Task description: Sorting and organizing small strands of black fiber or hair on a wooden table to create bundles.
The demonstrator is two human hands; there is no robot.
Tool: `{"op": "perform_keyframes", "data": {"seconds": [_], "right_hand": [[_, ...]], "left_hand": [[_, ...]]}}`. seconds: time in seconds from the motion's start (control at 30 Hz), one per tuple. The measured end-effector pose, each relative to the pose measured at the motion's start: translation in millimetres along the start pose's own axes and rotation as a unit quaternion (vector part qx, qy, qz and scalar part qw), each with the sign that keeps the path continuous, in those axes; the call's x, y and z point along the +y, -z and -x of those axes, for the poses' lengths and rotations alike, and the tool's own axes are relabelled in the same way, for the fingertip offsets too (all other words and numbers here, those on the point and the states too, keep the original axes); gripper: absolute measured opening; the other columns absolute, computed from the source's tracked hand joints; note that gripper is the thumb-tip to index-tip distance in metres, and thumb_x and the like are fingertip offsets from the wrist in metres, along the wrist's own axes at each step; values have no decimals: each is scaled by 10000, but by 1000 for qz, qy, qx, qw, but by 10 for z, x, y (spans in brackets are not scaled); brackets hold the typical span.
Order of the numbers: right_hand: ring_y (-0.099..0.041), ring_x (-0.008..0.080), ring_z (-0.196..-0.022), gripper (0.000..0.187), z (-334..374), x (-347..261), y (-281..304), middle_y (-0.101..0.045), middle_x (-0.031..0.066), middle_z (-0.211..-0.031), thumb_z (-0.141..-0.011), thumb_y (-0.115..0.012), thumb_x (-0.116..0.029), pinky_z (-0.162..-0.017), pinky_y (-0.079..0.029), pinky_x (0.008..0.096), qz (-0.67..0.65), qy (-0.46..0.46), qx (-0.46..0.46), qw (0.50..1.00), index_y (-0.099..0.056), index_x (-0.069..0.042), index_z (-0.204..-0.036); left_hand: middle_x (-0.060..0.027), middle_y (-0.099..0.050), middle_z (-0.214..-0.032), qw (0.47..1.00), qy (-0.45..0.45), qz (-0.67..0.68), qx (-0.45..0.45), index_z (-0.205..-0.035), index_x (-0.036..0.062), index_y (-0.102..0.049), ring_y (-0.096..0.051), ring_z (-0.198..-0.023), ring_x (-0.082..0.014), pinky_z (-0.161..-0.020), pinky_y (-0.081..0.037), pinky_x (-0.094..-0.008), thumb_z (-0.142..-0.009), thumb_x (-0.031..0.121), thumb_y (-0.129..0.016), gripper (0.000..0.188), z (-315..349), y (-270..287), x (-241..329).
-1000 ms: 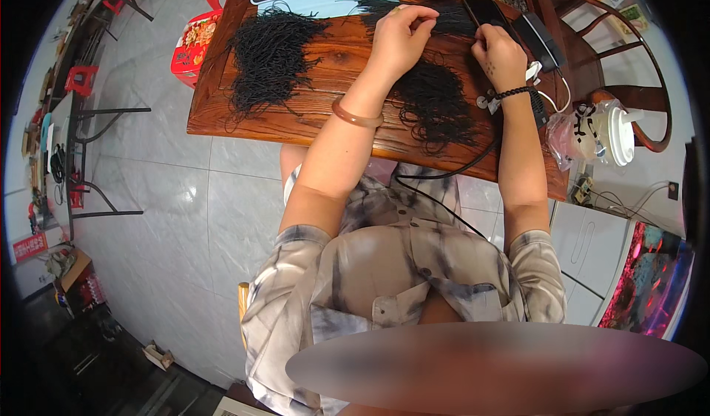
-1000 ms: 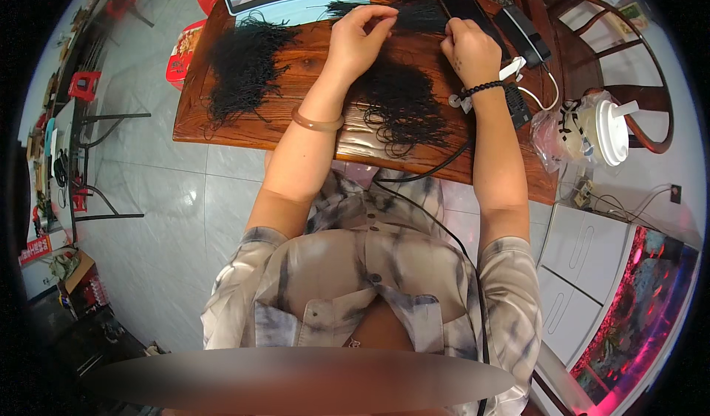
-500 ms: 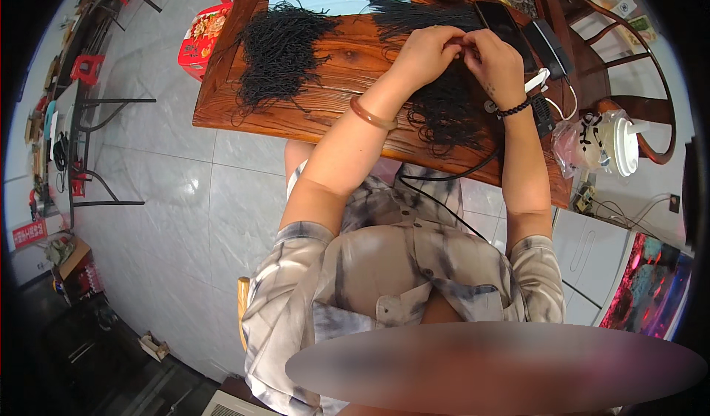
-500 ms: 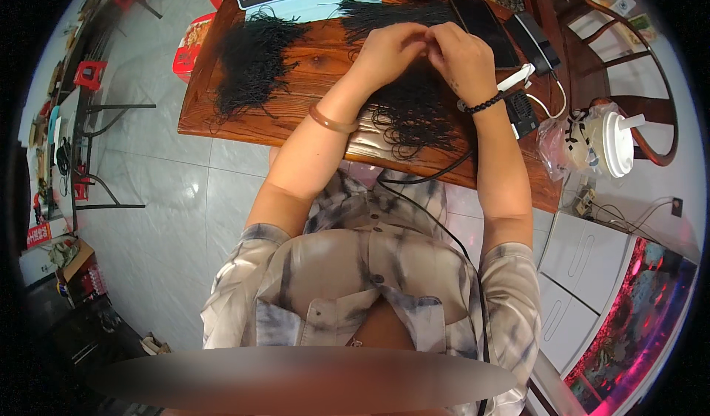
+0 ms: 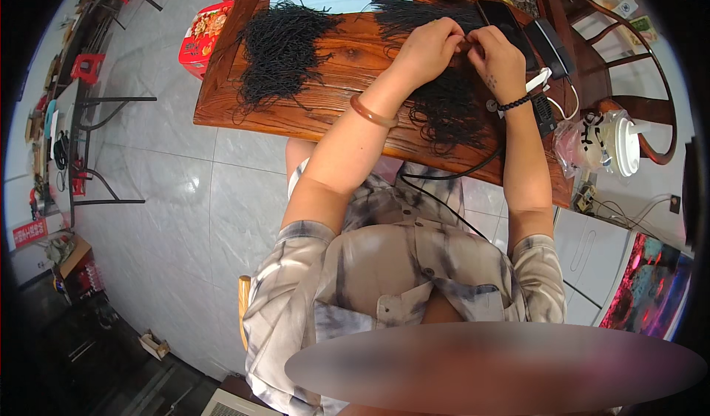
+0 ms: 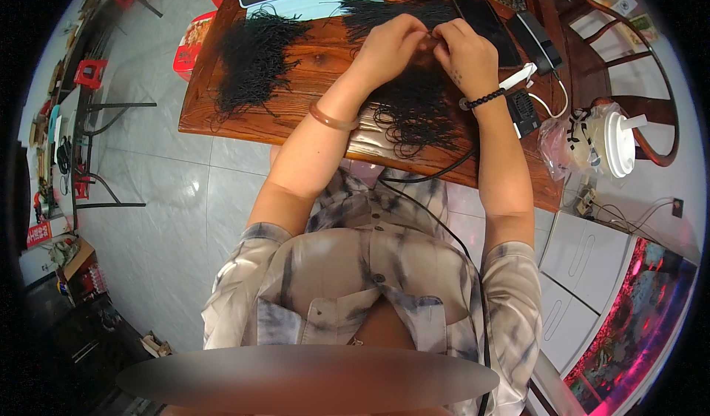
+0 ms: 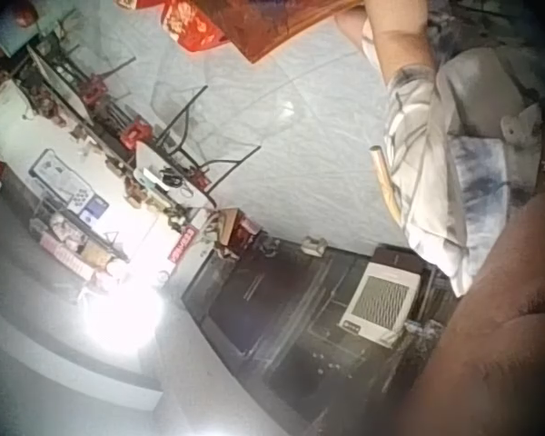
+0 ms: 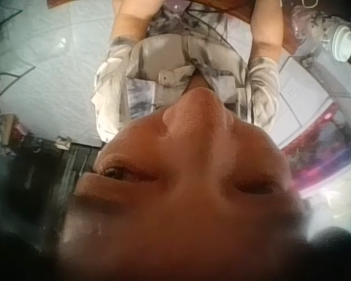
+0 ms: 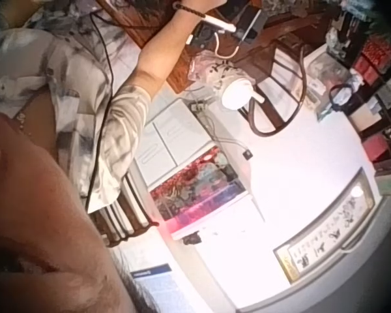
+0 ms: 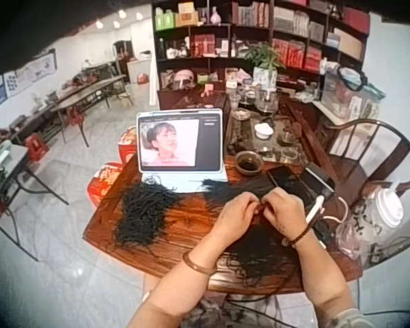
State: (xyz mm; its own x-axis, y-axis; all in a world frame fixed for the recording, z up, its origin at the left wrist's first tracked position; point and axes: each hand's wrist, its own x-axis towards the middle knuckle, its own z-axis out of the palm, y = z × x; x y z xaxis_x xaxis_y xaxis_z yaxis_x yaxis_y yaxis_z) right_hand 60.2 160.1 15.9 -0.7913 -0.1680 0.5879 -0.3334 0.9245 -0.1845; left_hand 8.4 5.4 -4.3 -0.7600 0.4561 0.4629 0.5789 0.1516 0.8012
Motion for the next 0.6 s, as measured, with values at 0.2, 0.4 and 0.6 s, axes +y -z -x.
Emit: {"op": "perform_keyframes", "data": {"seconds": [0.2,0.4,0.6], "right_hand": [[-588,196,-634,199,-21,146,-63,-588,60,-861,-727,-607,-65,-549,-459,284,-30,-33,60,997,-595,-85,-924],[-594,83,-728,194,41,53,-178,-585,23,-912,-852,-546,-84,-604,-462,211,-532,-174,-98,823,-582,-22,-1032],[-568,74,-663,171,-35,156,-45,-616,30,-835,-876,-541,-102,-623,-450,193,-367,-141,-48,918,-627,2,-982]], "left_hand": [[-94,-626,-810,983,33,179,13,-938,13,-535,-623,-725,-168,-649,-498,-265,-874,112,-532,118,-34,-13,-46],[-79,-603,-828,916,86,393,-18,-953,15,-512,-597,-704,-129,-640,-498,-234,-882,101,-542,116,-49,36,-5],[-73,-587,-777,869,45,480,111,-923,17,-523,-566,-666,-125,-631,-501,-262,-883,86,-531,80,-109,155,-87]]}}
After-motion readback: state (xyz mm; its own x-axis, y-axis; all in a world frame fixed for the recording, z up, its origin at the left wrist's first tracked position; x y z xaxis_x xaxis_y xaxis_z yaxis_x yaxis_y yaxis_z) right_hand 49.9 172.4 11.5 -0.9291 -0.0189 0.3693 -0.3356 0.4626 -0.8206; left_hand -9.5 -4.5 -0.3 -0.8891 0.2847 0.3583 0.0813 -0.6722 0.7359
